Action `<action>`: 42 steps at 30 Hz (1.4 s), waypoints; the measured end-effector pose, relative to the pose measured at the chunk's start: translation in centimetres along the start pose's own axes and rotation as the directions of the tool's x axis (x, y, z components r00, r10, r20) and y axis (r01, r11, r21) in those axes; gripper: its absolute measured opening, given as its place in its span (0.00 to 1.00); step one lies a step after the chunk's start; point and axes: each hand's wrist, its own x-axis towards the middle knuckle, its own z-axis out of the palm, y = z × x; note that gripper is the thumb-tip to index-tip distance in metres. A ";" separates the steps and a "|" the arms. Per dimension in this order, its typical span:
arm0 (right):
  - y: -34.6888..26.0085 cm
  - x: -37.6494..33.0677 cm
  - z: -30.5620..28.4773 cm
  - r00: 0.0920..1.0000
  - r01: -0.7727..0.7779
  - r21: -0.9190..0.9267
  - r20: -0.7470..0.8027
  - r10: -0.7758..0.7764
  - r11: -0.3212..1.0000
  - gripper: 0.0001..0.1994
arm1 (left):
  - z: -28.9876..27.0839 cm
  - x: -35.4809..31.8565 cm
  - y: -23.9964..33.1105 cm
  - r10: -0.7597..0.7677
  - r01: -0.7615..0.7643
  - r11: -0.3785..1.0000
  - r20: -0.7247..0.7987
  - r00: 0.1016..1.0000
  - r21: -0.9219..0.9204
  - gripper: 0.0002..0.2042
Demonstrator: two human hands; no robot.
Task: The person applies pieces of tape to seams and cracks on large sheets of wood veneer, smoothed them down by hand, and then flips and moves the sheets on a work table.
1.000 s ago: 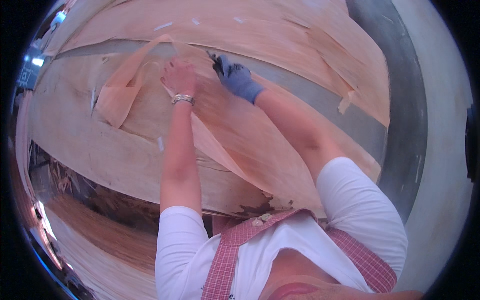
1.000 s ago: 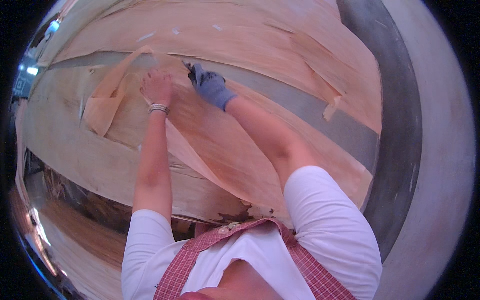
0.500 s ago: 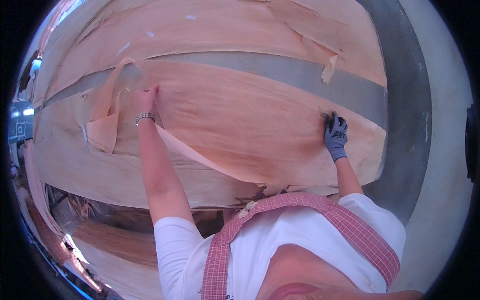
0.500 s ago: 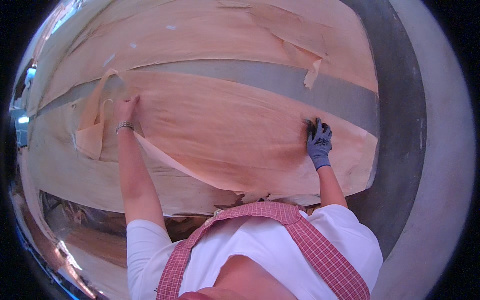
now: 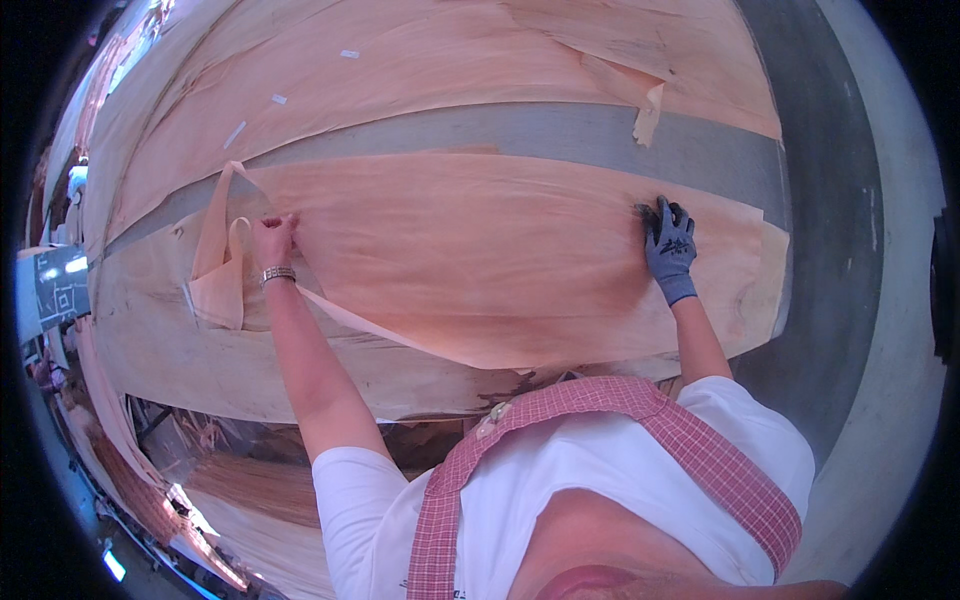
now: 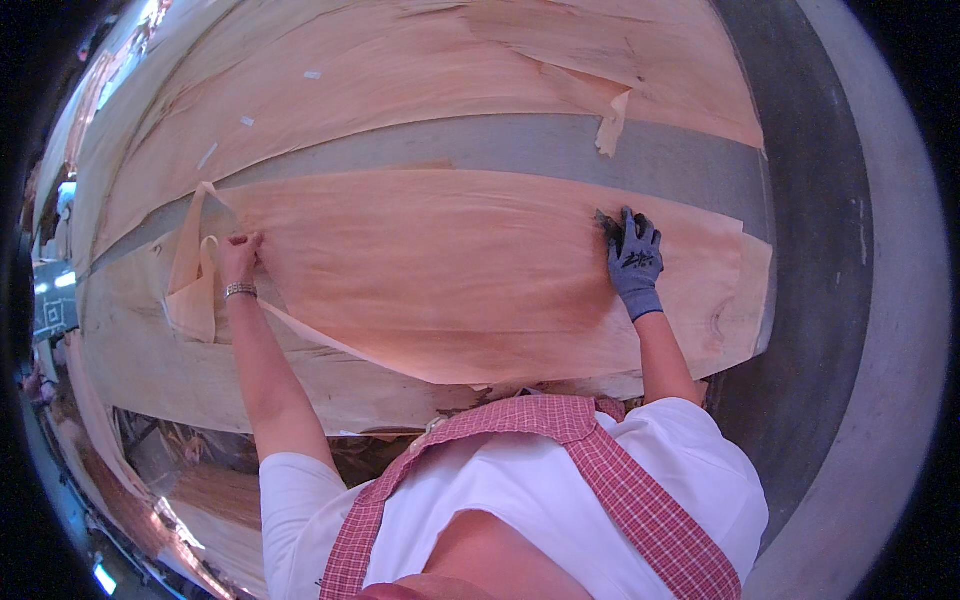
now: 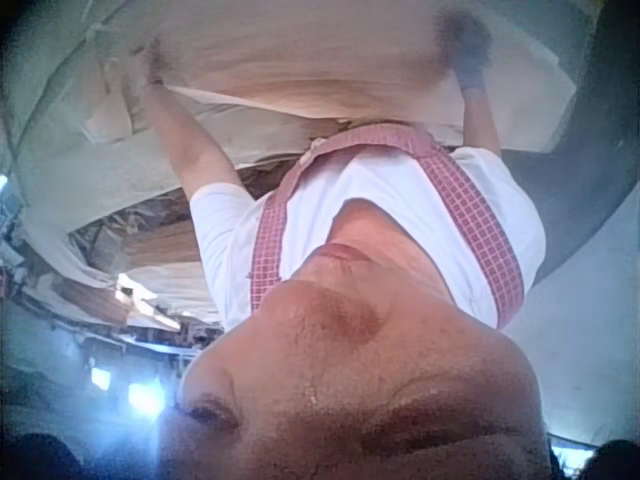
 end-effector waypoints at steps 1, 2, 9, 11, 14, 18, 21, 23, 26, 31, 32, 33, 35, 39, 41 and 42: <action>-0.1 0.1 -0.1 1.000 0.001 -0.004 0.007 -0.001 1.000 0.28 | -0.1 -0.2 0.5 0.013 -0.013 0.999 -0.009 1.000 0.052 0.22; -0.4 0.6 -0.2 1.000 0.011 -0.004 0.003 -0.011 1.000 0.28 | -0.7 -0.1 -0.2 0.013 -0.011 0.997 -0.024 1.000 0.072 0.22; -0.9 0.6 -0.3 1.000 0.019 0.009 -0.002 -0.019 1.000 0.27 | -0.5 -1.5 1.7 -0.021 0.036 0.960 -0.059 0.998 0.278 0.18; -0.9 0.7 -0.2 1.000 0.023 0.016 -0.019 -0.023 1.000 0.26 | -1.0 -1.5 1.6 -0.015 0.042 0.936 -0.081 0.997 0.350 0.17; -0.5 1.0 0.5 0.994 0.077 0.030 -0.074 -0.074 0.997 0.26 | -0.8 -1.4 0.1 0.132 -0.047 0.777 -0.088 0.987 0.628 0.16; 0.0 0.6 0.7 0.992 0.096 -0.012 -0.076 -0.096 0.995 0.25 | 4.2 -4.9 3.5 0.602 -0.342 0.518 -0.051 0.797 0.784 0.21; -0.2 1.3 0.1 0.993 0.114 -0.072 0.010 -0.113 0.991 0.24 | 5.4 -4.8 1.9 0.718 -0.409 0.557 -0.172 0.674 0.723 0.23; -1.5 2.5 -1.1 0.998 0.056 0.045 0.039 -0.058 0.997 0.22 | 5.7 -4.0 0.2 0.699 -0.400 0.597 -0.206 0.685 0.696 0.24; -8.4 5.2 -4.8 0.972 0.215 0.274 0.030 -0.232 0.937 0.18 | 4.7 -3.4 0.6 0.632 -0.438 0.665 -0.144 0.761 0.604 0.22; -28.9 7.4 -4.1 0.659 0.489 0.696 0.099 -0.745 0.525 0.15 | 3.5 -2.8 -1.0 0.598 -0.428 0.734 -0.203 0.775 0.528 0.22; -33.6 7.3 -4.1 0.594 0.611 0.569 0.131 -0.794 0.551 0.14 | 3.7 -3.0 -0.7 0.586 -0.388 0.742 -0.248 0.772 0.546 0.22; -38.0 7.3 -2.1 0.581 0.712 0.521 -0.062 -0.812 0.470 0.13 | 4.1 -3.2 0.3 0.579 -0.356 0.747 -0.285 0.764 0.562 0.22; -45.7 7.9 -2.2 0.442 0.797 0.480 -0.049 -0.896 0.367 0.16 | 4.2 -4.0 0.6 0.545 -0.306 0.762 -0.309 0.780 0.571 0.23; -56.6 9.1 -0.8 0.509 0.709 0.482 0.156 -0.846 0.515 0.20 | 3.5 -3.3 1.2 0.546 -0.316 0.763 -0.301 0.781 0.564 0.23; -58.2 8.4 0.0 0.520 0.693 0.450 0.228 -0.823 0.562 0.21 | 3.2 -2.4 0.1 0.559 -0.347 0.777 -0.321 0.764 0.525 0.22; -59.0 7.9 -0.4 0.512 0.699 0.419 0.273 -0.814 0.580 0.21 | 2.8 -1.7 -0.8 0.562 -0.370 0.791 -0.339 0.754 0.488 0.22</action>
